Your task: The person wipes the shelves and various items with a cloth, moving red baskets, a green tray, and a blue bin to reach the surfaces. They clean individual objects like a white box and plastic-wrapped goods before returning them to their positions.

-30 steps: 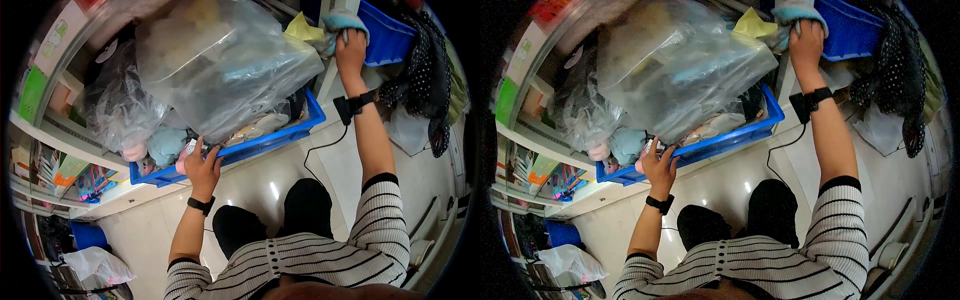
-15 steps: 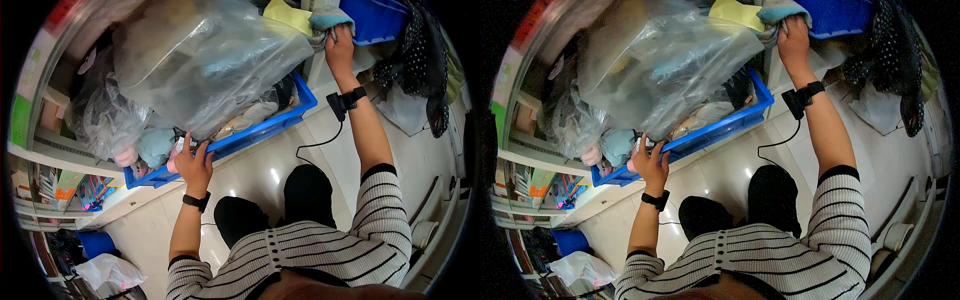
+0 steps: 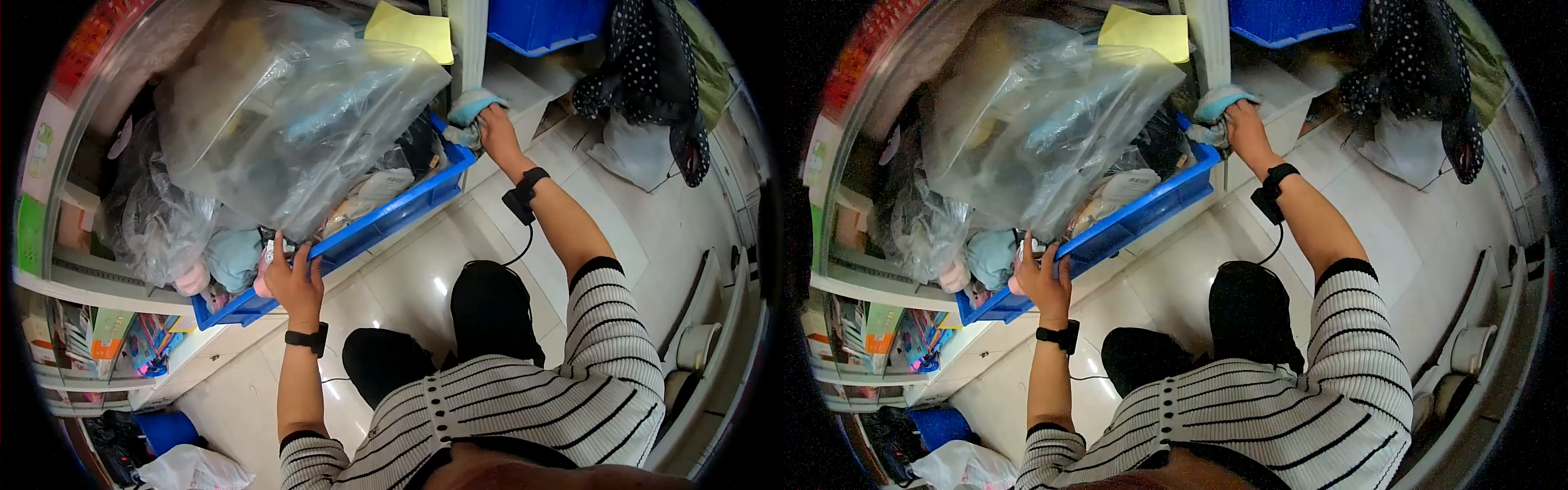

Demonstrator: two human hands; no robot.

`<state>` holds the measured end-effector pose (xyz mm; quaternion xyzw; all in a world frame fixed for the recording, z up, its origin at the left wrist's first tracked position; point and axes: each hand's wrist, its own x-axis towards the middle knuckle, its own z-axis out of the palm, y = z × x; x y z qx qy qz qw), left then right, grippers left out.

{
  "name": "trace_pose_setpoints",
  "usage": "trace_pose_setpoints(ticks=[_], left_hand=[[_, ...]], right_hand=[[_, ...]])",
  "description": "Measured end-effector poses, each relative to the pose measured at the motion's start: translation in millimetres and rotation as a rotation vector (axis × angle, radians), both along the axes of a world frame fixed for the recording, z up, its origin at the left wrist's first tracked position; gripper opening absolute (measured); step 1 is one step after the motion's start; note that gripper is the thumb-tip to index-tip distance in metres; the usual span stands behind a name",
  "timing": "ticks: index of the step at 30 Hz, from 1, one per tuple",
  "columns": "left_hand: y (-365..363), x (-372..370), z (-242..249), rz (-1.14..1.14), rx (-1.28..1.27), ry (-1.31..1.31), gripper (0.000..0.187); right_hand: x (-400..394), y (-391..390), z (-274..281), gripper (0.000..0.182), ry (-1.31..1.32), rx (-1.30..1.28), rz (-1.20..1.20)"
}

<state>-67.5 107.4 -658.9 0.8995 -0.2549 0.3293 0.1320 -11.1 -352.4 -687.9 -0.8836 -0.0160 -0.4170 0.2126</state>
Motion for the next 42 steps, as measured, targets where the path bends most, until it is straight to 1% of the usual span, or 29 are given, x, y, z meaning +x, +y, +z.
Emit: trace_pose_setpoints(ticks=[2, 3, 5, 6, 7, 8, 10, 11, 13, 17, 19, 20, 22, 23, 25, 28, 32, 34, 35, 38, 39, 41, 42], left_hand=[[0, 0, 1, -0.002, 0.000, -0.037, 0.034], [1, 2, 0, -0.006, 0.007, -0.031, 0.034], [2, 4, -4, 0.015, 0.014, -0.029, 0.035], [3, 4, -5, 0.009, 0.023, -0.018, 0.035], [3, 6, -6, 0.008, 0.017, -0.026, 0.035], [2, 7, -6, 0.009, 0.012, -0.035, 0.035], [-1, 7, -1, -0.004, 0.042, -0.057, 0.035], [-2, 5, 2, 0.004, 0.055, -0.059, 0.035], [-3, 6, 1, 0.011, 0.061, -0.062, 0.032], [-5, 5, -2, 0.024, 0.050, -0.037, 0.029], [-5, 7, -4, 0.017, 0.050, -0.049, 0.029], [-6, 7, -4, 0.022, 0.046, -0.065, 0.028], [-7, 6, -4, 0.008, 0.025, -0.043, 0.028], [-7, 7, -4, 0.010, 0.032, -0.055, 0.028], [-6, 6, -5, 0.018, 0.051, -0.064, 0.028], [-7, 7, -4, 0.004, 0.053, -0.070, 0.027], [-3, 7, -9, 0.007, 0.063, -0.051, 0.023], [-3, 7, -9, 0.002, 0.068, -0.040, 0.023], [-2, 7, -9, 0.004, 0.073, -0.046, 0.024], [-4, 6, -7, -0.002, 0.060, -0.033, 0.024], [-5, 5, -6, 0.003, 0.064, -0.017, 0.024], [-4, 6, -7, 0.018, 0.071, 0.006, 0.023], [-5, 6, -7, 0.013, 0.073, 0.001, 0.023]], right_hand=[[2, -7, -2, 0.028, 0.015, 0.045, 0.019], [1, -2, 17, 0.032, -0.055, 0.060, 0.044], [11, 2, 61, 0.035, -0.290, -0.114, 0.038], [16, 2, 83, 0.035, -0.308, -0.145, 0.049], [26, 2, 97, 0.033, -0.412, -0.179, 0.027], [37, -2, 99, 0.036, -0.447, -0.198, -0.003], [47, -3, 83, 0.031, -0.515, -0.239, -0.027], [49, -4, 75, 0.031, -0.509, -0.233, -0.032], [51, -6, 62, 0.031, -0.540, -0.249, 0.017], [57, -7, 43, 0.032, -0.558, -0.186, 0.025], [56, -6, 25, 0.035, -0.487, -0.173, -0.071], [52, -6, 14, 0.035, -0.483, -0.172, -0.079], [42, -1, -17, 0.037, -0.338, -0.082, 0.000], [38, -3, -41, 0.037, -0.340, -0.079, -0.005], [28, -7, -91, 0.037, 0.043, -0.082, 0.027], [8, 5, -122, 0.038, 0.068, 0.000, 0.066], [-11, 1, -144, 0.034, 0.034, -0.017, 0.078], [-27, -12, -150, 0.032, 0.364, 0.115, 0.051], [-37, -20, -152, 0.032, 0.360, 0.117, 0.046], [-67, -49, -150, 0.026, 0.649, 0.592, -0.087], [-68, -52, -140, 0.026, 0.638, 0.595, -0.091], [-78, -62, -103, 0.027, 0.088, 0.604, -0.263], [-87, -62, -64, 0.027, 0.033, 0.601, -0.266]])
